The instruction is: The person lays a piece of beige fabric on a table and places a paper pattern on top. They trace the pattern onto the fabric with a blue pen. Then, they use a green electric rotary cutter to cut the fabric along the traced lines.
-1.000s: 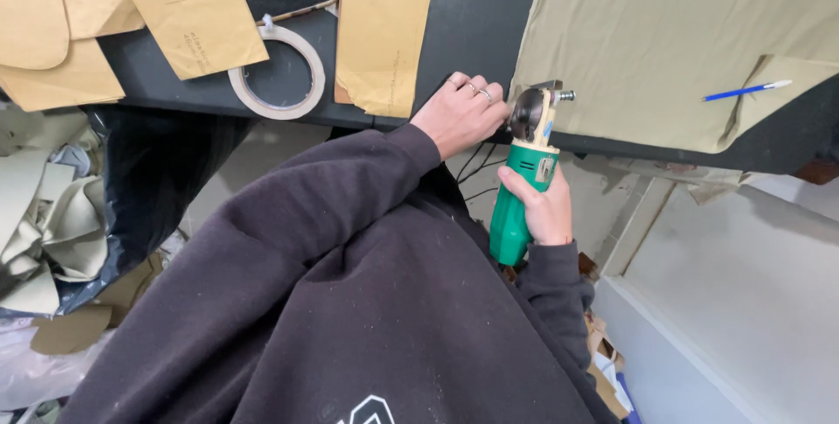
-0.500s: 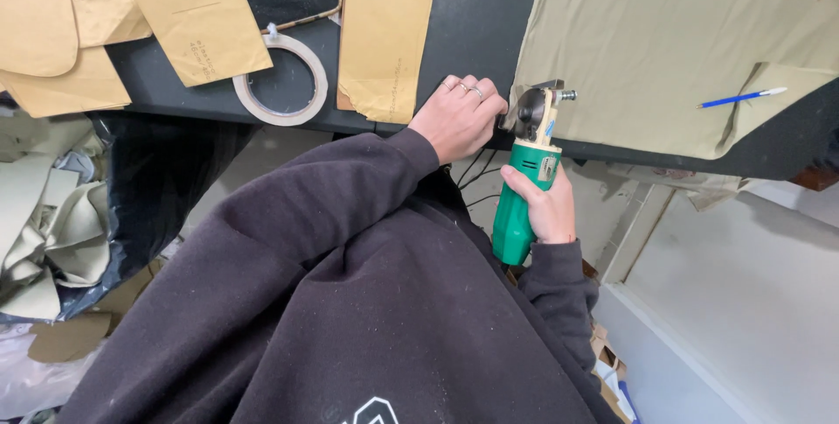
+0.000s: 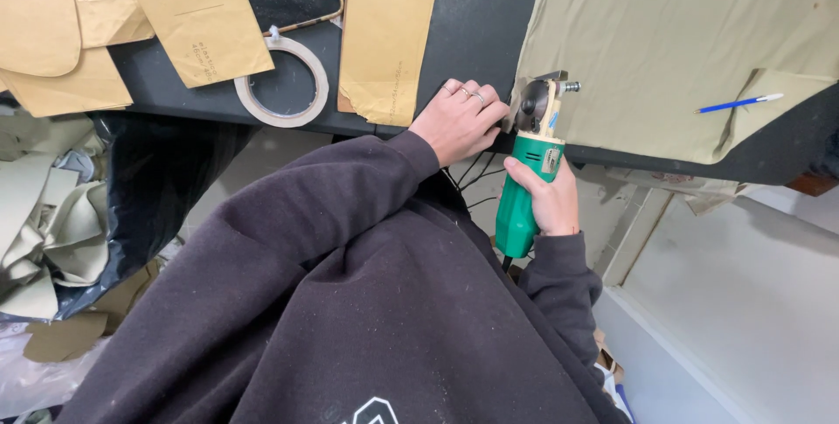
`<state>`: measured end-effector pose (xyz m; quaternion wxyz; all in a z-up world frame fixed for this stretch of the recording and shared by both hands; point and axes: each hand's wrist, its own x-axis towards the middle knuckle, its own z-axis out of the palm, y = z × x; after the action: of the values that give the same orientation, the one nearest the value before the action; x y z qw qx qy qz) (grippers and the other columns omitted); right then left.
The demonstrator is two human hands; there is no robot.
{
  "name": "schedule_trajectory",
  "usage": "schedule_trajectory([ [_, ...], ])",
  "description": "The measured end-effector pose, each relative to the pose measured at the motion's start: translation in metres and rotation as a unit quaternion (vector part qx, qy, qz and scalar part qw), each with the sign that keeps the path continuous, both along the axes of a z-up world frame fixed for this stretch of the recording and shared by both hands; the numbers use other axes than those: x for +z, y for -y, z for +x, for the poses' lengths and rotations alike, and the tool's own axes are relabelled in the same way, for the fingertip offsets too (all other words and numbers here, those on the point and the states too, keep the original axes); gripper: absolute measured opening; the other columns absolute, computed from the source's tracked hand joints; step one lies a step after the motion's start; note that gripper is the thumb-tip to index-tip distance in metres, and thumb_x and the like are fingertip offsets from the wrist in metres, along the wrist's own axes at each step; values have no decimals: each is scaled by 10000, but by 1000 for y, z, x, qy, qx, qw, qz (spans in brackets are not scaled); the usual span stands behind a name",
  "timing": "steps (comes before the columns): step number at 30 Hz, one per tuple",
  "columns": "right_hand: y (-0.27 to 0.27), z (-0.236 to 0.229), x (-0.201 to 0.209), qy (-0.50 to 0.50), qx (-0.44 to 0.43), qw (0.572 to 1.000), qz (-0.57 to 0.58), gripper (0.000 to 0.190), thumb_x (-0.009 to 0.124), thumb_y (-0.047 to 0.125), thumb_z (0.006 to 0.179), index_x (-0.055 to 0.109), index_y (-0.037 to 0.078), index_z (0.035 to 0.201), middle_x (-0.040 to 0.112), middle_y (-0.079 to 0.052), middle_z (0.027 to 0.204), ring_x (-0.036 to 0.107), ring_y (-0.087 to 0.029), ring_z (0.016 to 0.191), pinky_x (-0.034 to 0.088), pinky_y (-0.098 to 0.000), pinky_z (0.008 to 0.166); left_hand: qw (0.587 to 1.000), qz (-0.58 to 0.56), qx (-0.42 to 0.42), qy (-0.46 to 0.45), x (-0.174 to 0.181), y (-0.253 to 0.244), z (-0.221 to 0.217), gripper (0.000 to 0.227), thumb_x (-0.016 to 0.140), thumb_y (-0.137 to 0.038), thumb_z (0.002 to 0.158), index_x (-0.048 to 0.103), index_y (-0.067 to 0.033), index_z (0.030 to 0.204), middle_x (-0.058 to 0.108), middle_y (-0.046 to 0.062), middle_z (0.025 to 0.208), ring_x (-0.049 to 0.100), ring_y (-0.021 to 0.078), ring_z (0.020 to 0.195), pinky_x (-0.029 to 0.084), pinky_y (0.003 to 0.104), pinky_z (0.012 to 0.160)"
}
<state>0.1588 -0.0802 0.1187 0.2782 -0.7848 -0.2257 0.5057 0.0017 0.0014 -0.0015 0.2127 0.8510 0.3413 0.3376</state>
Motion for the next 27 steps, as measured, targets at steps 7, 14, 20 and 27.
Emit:
schedule_trajectory([
  [7, -6, 1, -3, 6, -10, 1000, -3, 368, 791, 138, 827, 605, 18, 1121, 683, -82, 855, 689, -179, 661, 590, -358, 573, 1000, 8, 0, -16, -1, 1, 2, 247, 748, -287, 863, 635, -166, 1047, 568, 30, 1014, 585, 228, 972, 448, 393, 845],
  [14, -15, 0, 1, -3, -7, 1000, -5, 377, 790, 152, 832, 606, 21, 1133, 679, -86, 845, 687, -187, 653, 586, -358, 573, 1000, 9, 1, -22, 0, 1, 4, 238, 752, -308, 855, 622, -160, 988, 571, 39, 1001, 591, 236, 977, 454, 403, 853],
  [20, -21, 1, 3, 10, -3, 1000, -17, 402, 790, 170, 828, 613, 28, 1160, 686, -86, 841, 690, -193, 621, 584, -350, 563, 1000, -19, 16, -13, 4, -2, 5, 150, 719, -210, 898, 621, -154, 997, 573, 41, 957, 591, 231, 919, 444, 386, 821],
  [27, -25, 4, 1, 13, 1, 1000, -17, 388, 792, 186, 835, 625, 23, 1145, 696, -92, 827, 695, -189, 629, 582, -345, 567, 993, -96, 56, 34, 9, -5, 16, 184, 723, -249, 906, 614, -127, 991, 561, 49, 939, 578, 239, 906, 426, 402, 810],
])
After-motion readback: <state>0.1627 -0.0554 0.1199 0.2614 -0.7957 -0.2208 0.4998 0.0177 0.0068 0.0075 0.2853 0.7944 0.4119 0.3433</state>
